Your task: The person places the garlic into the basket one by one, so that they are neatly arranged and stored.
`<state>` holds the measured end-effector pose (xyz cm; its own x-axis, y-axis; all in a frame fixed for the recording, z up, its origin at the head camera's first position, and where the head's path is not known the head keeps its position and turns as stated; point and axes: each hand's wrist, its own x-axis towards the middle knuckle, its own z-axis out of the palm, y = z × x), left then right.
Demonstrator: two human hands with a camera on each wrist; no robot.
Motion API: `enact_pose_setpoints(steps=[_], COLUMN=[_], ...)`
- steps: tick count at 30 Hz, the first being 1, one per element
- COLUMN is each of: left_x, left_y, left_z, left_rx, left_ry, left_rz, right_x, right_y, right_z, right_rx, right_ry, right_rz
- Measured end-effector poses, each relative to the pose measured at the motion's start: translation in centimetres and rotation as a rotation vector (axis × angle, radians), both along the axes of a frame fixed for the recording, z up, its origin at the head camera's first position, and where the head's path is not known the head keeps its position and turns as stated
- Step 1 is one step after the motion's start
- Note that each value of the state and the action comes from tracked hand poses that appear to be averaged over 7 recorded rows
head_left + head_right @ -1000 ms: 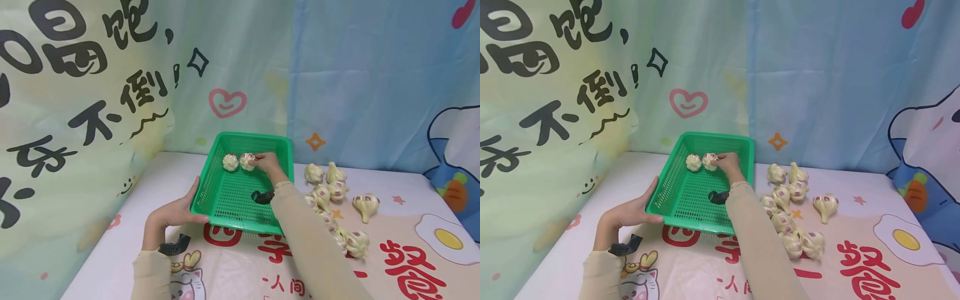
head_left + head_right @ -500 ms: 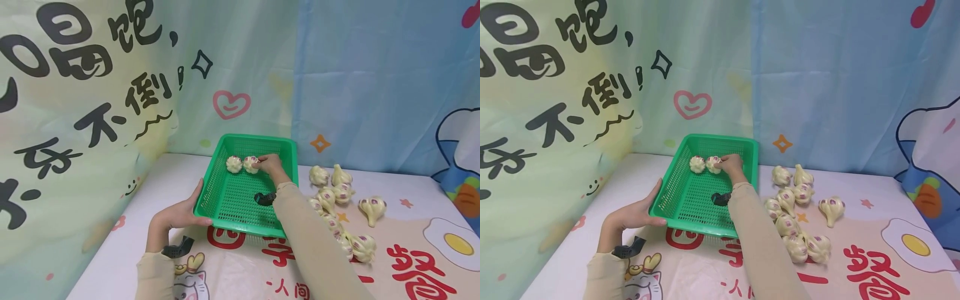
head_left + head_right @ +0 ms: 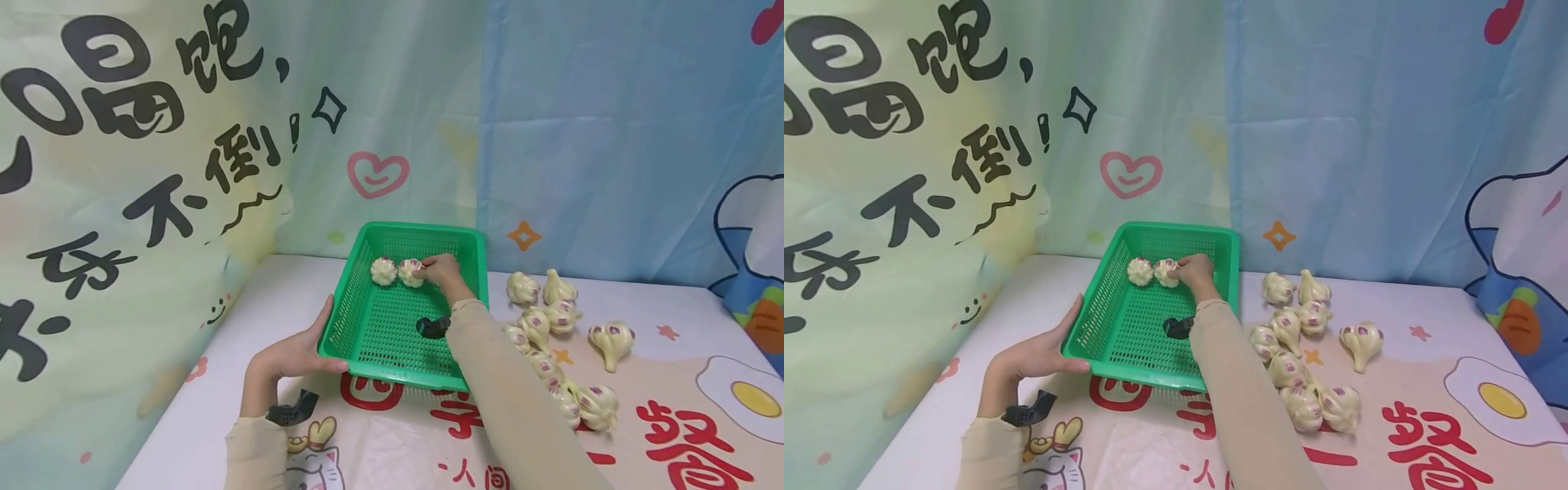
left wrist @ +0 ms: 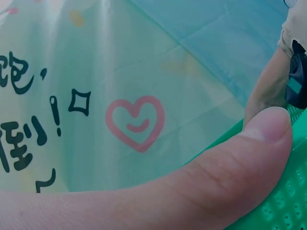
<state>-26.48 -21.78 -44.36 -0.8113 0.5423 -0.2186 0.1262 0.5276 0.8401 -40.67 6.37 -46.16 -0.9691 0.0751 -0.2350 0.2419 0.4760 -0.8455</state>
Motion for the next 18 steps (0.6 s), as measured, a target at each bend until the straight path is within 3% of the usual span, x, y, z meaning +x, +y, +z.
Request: enact_pose_setpoints(steps=[8, 18], left_x=[0.08, -0.02], left_y=[0.05, -0.05], left_z=[0.17, -0.12], left_rx=[0.01, 0.001], left_ry=[0.014, 0.016], left_rz=[-0.011, -0.001], right_x=[0.17, 0.19], right_y=[-0.09, -0.07], right_z=[0.05, -0.02], right_rx=[0.0, 0.087], right_ry=[0.012, 0.017], right_rz=[-0.004, 0.024])
